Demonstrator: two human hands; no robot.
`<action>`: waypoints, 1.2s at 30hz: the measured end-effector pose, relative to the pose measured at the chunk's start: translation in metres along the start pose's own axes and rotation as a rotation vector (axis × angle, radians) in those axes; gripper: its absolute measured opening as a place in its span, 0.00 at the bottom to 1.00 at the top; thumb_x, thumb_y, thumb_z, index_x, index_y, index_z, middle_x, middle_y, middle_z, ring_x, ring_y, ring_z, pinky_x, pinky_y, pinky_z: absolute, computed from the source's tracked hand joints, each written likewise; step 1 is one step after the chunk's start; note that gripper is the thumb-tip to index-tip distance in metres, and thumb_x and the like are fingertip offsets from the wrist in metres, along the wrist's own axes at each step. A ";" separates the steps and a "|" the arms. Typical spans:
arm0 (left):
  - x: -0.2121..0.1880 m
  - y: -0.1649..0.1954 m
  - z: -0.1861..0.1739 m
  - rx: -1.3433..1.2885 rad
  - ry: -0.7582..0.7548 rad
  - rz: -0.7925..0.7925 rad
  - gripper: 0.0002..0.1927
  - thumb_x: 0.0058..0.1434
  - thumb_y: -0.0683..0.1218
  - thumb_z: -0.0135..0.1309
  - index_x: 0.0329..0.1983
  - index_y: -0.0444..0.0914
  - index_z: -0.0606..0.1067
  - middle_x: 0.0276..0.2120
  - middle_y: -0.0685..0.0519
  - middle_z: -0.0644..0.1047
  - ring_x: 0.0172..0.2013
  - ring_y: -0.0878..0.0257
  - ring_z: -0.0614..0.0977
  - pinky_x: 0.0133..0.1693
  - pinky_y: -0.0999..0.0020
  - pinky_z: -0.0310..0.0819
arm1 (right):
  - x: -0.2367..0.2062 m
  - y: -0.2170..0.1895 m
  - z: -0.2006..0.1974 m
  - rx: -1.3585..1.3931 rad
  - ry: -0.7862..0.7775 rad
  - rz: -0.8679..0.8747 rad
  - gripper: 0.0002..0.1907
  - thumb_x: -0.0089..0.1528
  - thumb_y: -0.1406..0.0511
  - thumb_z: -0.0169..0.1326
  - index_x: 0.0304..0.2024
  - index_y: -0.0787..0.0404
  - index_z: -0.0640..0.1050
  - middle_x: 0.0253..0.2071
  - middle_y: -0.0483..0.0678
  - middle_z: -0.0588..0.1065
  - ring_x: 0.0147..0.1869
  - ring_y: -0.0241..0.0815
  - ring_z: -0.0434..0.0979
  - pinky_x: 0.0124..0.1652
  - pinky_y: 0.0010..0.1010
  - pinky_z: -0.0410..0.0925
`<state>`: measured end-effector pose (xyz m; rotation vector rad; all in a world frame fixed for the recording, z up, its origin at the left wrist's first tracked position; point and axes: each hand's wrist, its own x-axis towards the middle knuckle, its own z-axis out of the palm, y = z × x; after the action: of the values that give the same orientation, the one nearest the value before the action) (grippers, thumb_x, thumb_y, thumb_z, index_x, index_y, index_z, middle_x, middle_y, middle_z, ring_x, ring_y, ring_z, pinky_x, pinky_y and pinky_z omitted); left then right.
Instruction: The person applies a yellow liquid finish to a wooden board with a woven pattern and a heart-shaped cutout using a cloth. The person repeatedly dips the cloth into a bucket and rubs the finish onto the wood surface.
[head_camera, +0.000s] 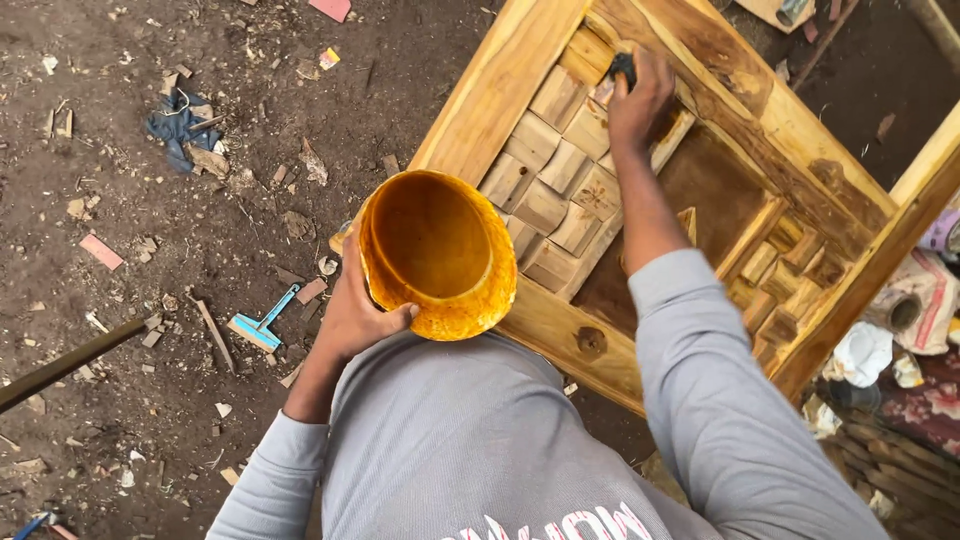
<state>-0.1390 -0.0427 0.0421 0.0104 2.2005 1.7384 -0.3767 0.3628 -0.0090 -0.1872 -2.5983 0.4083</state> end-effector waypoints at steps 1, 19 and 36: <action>0.000 0.001 0.000 -0.014 0.006 0.015 0.67 0.43 0.56 0.67 0.78 0.29 0.42 0.72 0.32 0.59 0.73 0.43 0.63 0.71 0.56 0.55 | -0.004 -0.001 0.002 -0.024 -0.046 -0.025 0.19 0.53 0.73 0.67 0.48 0.65 0.82 0.47 0.55 0.77 0.52 0.56 0.76 0.49 0.43 0.69; -0.009 0.015 -0.004 0.003 0.062 0.058 0.66 0.41 0.54 0.67 0.80 0.36 0.44 0.76 0.35 0.55 0.75 0.42 0.59 0.73 0.52 0.51 | -0.041 -0.061 0.000 -0.007 -0.224 -0.246 0.06 0.65 0.67 0.60 0.42 0.63 0.83 0.46 0.54 0.78 0.52 0.55 0.77 0.50 0.43 0.71; -0.016 0.015 -0.002 -0.048 0.087 0.012 0.62 0.45 0.55 0.69 0.79 0.37 0.48 0.71 0.39 0.62 0.73 0.47 0.63 0.71 0.52 0.54 | -0.019 -0.086 0.016 -0.093 -0.316 0.038 0.12 0.54 0.70 0.66 0.40 0.59 0.83 0.43 0.53 0.78 0.48 0.50 0.79 0.46 0.40 0.72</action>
<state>-0.1269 -0.0437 0.0611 -0.0652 2.2224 1.8306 -0.3728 0.2736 -0.0040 -0.2196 -2.9315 0.3551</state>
